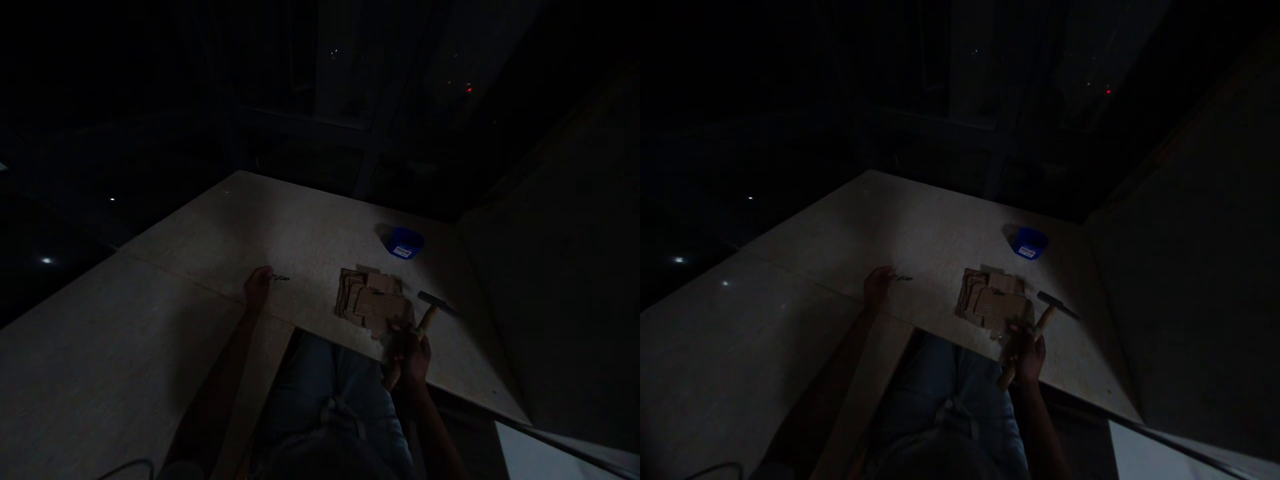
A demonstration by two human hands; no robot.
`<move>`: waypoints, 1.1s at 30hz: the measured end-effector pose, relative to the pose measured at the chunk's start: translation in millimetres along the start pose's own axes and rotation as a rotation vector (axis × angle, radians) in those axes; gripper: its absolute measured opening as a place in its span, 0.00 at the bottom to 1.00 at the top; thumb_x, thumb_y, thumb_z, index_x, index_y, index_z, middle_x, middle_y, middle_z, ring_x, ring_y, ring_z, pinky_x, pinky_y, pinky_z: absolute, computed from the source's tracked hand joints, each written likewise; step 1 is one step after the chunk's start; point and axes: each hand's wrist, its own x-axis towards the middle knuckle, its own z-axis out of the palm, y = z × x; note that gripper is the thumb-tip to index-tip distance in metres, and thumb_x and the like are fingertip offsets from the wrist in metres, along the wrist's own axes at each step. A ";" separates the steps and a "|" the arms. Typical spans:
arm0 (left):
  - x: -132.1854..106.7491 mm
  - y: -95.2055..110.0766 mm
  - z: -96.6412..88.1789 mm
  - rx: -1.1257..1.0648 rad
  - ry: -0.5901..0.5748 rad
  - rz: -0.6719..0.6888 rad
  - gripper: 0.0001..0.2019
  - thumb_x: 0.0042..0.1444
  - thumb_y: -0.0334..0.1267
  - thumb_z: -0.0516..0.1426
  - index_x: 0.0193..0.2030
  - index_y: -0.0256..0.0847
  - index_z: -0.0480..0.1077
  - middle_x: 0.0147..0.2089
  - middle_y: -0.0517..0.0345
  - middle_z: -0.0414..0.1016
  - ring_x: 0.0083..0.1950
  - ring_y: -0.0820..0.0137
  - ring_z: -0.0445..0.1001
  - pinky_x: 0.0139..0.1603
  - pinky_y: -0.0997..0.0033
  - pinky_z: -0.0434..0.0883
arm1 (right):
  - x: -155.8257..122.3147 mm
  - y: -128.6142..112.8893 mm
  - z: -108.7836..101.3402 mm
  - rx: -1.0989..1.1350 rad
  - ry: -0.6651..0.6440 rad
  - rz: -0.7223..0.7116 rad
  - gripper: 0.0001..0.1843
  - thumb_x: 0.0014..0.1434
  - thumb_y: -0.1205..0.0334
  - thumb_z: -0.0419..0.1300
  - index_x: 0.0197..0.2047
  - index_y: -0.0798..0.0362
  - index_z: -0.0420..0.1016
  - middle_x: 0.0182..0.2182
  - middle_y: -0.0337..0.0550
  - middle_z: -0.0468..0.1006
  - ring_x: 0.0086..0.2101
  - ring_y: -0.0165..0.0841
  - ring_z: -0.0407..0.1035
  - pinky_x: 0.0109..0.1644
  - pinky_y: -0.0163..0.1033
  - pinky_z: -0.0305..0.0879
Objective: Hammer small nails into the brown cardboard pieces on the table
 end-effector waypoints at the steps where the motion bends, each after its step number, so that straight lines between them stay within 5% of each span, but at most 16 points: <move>1: -2.2 5.8 4.5 -0.062 -0.001 -0.032 0.21 0.49 0.53 0.64 0.42 0.38 0.75 0.37 0.50 0.80 0.37 0.65 0.79 0.36 0.69 0.74 | 0.0 -0.4 0.5 0.003 -0.004 -0.002 0.25 0.54 0.39 0.64 0.35 0.55 0.71 0.18 0.36 0.74 0.12 0.24 0.53 0.14 0.31 0.50; 7: -20.7 43.6 43.8 -0.648 -0.046 -0.462 0.14 0.43 0.32 0.69 0.38 0.36 0.76 0.38 0.51 0.81 0.40 0.68 0.80 0.34 0.76 0.75 | 3.6 3.8 0.9 -0.019 0.032 -0.001 0.23 0.55 0.40 0.63 0.36 0.54 0.69 0.28 0.43 0.81 0.11 0.22 0.53 0.13 0.31 0.50; 14: -46.1 51.7 97.0 -0.678 -0.263 -0.617 0.04 0.51 0.25 0.63 0.33 0.36 0.76 0.35 0.51 0.80 0.37 0.73 0.80 0.39 0.77 0.78 | 6.8 9.2 -0.3 0.004 0.025 -0.020 0.23 0.56 0.40 0.62 0.37 0.52 0.66 0.29 0.42 0.82 0.12 0.22 0.54 0.14 0.30 0.50; 19: -66.8 50.0 136.5 -0.557 -0.409 -0.537 0.05 0.48 0.30 0.65 0.34 0.35 0.77 0.37 0.49 0.81 0.40 0.69 0.80 0.46 0.68 0.78 | 5.2 7.1 3.1 0.039 0.056 -0.009 0.25 0.55 0.38 0.63 0.36 0.51 0.65 0.30 0.41 0.82 0.11 0.22 0.54 0.13 0.31 0.51; 24: -68.0 41.8 159.8 -0.311 -0.460 -0.347 0.11 0.49 0.37 0.64 0.40 0.36 0.77 0.37 0.49 0.80 0.39 0.65 0.79 0.43 0.61 0.77 | 4.7 10.2 3.7 0.071 0.050 -0.007 0.24 0.57 0.38 0.63 0.40 0.51 0.66 0.32 0.41 0.83 0.11 0.22 0.54 0.12 0.31 0.51; 29: -49.9 32.6 141.7 -0.003 -0.483 -0.063 0.10 0.48 0.35 0.63 0.40 0.40 0.79 0.41 0.51 0.78 0.42 0.63 0.76 0.50 0.56 0.73 | 5.7 12.0 3.2 0.086 0.053 -0.009 0.22 0.59 0.40 0.62 0.38 0.51 0.66 0.28 0.39 0.81 0.11 0.23 0.54 0.13 0.31 0.52; 33: -43.3 25.6 114.5 0.157 -0.746 0.149 0.10 0.48 0.31 0.64 0.38 0.44 0.81 0.41 0.51 0.79 0.47 0.60 0.75 0.57 0.55 0.70 | 7.2 12.1 1.7 0.095 0.048 0.000 0.21 0.59 0.41 0.61 0.37 0.52 0.67 0.28 0.40 0.81 0.11 0.22 0.54 0.13 0.31 0.51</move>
